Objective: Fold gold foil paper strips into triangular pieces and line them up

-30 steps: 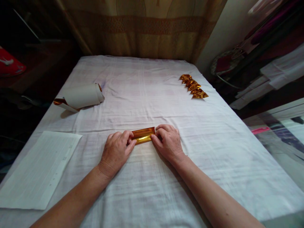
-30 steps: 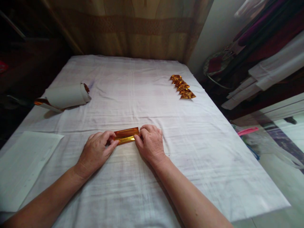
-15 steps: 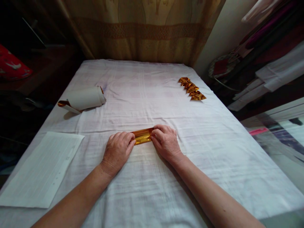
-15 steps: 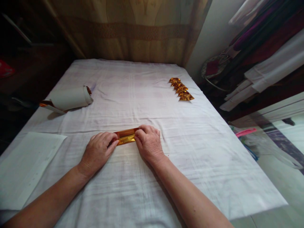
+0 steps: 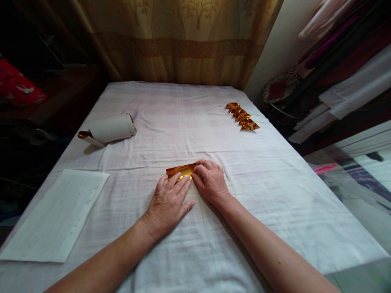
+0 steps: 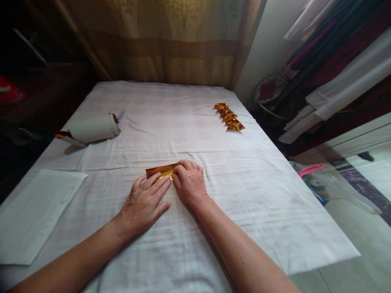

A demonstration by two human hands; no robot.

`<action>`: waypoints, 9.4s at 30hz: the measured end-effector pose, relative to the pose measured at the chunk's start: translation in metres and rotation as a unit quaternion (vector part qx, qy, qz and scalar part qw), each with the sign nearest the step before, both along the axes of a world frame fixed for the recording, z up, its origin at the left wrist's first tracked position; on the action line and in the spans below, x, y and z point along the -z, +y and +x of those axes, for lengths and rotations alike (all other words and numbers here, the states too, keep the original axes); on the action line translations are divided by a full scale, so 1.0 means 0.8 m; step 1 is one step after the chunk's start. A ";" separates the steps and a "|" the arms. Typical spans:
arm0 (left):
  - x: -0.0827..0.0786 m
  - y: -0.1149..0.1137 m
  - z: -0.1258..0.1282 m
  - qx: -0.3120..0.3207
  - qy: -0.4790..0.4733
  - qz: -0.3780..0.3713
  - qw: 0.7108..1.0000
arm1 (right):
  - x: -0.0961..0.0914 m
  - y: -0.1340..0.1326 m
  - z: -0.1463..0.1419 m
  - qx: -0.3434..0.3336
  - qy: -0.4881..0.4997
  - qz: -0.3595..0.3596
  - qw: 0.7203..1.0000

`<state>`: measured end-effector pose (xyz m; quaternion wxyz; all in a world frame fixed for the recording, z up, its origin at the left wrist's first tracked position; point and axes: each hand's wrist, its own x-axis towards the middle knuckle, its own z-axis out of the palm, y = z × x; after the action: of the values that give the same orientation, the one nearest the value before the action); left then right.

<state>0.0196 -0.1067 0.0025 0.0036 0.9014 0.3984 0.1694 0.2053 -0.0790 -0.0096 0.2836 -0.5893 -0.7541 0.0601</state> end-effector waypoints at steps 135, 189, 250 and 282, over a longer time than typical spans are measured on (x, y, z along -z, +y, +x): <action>-0.015 0.026 -0.052 0.067 -0.094 0.086 0.990 | -0.027 -0.059 0.008 -0.142 -0.127 0.122 0.974; -0.013 -0.017 -0.033 0.065 -0.002 0.001 0.998 | -0.018 -0.055 -0.006 0.050 -0.059 -0.036 0.996; -0.017 0.003 -0.023 -0.114 -0.385 -0.190 0.896 | -0.020 -0.056 0.005 -0.030 0.252 -0.017 0.967; 0.007 -0.014 -0.020 -0.011 -0.038 -0.031 0.999 | -0.026 -0.063 0.021 -0.103 -0.035 -0.057 0.992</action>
<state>0.0037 -0.1182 -0.0030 0.0447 0.8895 0.4125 0.1912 0.2220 -0.1292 0.0116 0.2147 -0.5256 -0.8157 0.1112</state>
